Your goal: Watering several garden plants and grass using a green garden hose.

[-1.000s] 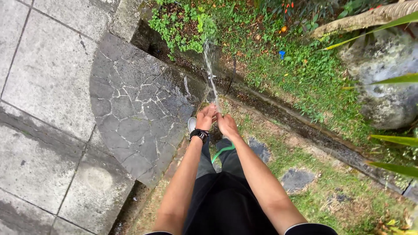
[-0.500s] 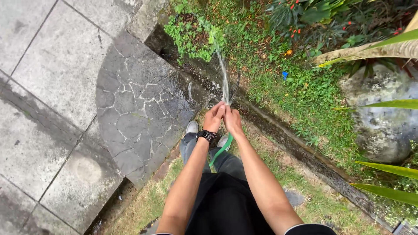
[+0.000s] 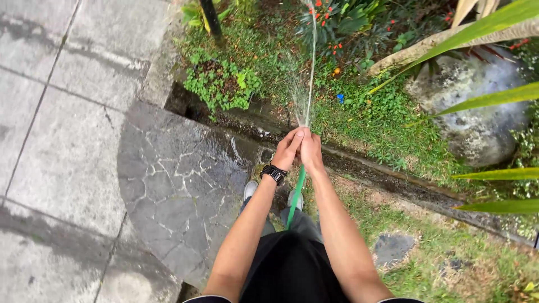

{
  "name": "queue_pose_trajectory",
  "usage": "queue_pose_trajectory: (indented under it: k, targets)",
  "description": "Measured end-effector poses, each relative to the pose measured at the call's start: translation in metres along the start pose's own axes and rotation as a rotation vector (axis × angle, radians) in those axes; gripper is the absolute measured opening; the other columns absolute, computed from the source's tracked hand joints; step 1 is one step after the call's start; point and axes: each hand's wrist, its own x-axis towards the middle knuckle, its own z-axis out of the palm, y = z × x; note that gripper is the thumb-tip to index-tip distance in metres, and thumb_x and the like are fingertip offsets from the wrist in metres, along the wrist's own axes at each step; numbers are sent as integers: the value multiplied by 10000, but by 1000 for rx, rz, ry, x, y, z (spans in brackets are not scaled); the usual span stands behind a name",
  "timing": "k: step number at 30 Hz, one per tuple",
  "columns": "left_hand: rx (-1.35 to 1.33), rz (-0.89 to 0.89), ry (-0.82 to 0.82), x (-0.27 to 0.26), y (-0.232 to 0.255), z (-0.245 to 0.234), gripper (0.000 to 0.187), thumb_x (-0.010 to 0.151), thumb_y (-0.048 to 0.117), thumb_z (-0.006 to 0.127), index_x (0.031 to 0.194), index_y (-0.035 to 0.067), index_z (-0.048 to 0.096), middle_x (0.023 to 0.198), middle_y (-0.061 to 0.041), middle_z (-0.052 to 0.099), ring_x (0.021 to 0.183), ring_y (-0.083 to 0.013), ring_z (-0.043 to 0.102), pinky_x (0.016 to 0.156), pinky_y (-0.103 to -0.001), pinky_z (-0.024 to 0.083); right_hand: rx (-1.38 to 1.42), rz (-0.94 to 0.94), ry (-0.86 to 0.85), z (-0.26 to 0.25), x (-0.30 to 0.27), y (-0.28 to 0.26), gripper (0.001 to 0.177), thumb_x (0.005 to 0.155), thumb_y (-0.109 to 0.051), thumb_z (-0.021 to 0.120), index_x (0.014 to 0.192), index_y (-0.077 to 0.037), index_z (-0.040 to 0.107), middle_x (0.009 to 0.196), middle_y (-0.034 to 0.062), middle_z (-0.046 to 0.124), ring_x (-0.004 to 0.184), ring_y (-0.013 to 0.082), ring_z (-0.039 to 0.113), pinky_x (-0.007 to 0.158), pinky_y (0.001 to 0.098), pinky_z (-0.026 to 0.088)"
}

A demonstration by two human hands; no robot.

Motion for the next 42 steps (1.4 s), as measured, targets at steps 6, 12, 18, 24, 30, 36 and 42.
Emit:
queue_pose_trajectory:
  k: [6, 12, 18, 24, 30, 36, 42]
  targets:
    - [180, -8, -47, 2, 30, -24, 473, 1035, 431, 546, 1355, 101, 658, 894, 31, 672, 711, -52, 544, 588, -228, 448, -36, -77, 68, 21, 16, 25, 505, 1020, -434, 444, 733, -40, 577, 564, -6, 476, 450, 107, 416, 393, 317, 335]
    - [122, -19, -112, 4, 32, -58, 482, 1034, 427, 560, 1408, 137, 649, 809, 32, 558, 661, -50, 477, 550, -218, 406, -28, -19, 48, 50, 12, 28, 533, 1034, -423, 408, 701, -36, 563, 557, -2, 466, 468, 127, 403, 423, 355, 338]
    - [17, -89, -143, 17, 13, -75, 477, 1048, 408, 560, 1413, 108, 622, 1009, -14, 698, 841, -89, 658, 716, -273, 585, 4, -1, 80, 59, 14, 26, 546, 1011, -425, 427, 672, -18, 558, 543, 21, 467, 469, 152, 399, 434, 384, 349]
    - [54, -185, -167, 5, 37, -70, 498, 1010, 420, 541, 1434, 162, 573, 1130, -7, 713, 991, -103, 700, 814, -307, 615, -17, 32, 126, 59, -5, 6, 537, 973, -396, 447, 676, 31, 585, 532, 52, 485, 458, 175, 420, 424, 393, 324]
    - [48, -177, -247, 19, -26, -87, 484, 1100, 382, 575, 1499, 110, 617, 1057, -83, 635, 917, -155, 607, 766, -330, 548, -7, -2, 172, 49, -3, 32, 463, 954, -370, 479, 775, 16, 660, 561, 35, 542, 485, 143, 472, 428, 366, 365]
    - [69, -292, -297, 1, 2, -67, 503, 1014, 422, 554, 1448, 169, 557, 1215, -53, 699, 1051, -154, 701, 871, -307, 606, 54, 110, 182, 40, -25, 15, 453, 973, -347, 439, 859, 12, 692, 546, 53, 496, 434, 166, 409, 406, 381, 312]
    - [389, -220, -210, 1, -12, -65, 571, 995, 467, 558, 1456, 132, 586, 1305, -109, 705, 1158, -242, 660, 851, -353, 557, -171, 209, 164, 30, -24, 54, 622, 1034, -428, 383, 904, 113, 659, 582, 110, 571, 443, 188, 494, 442, 396, 398]
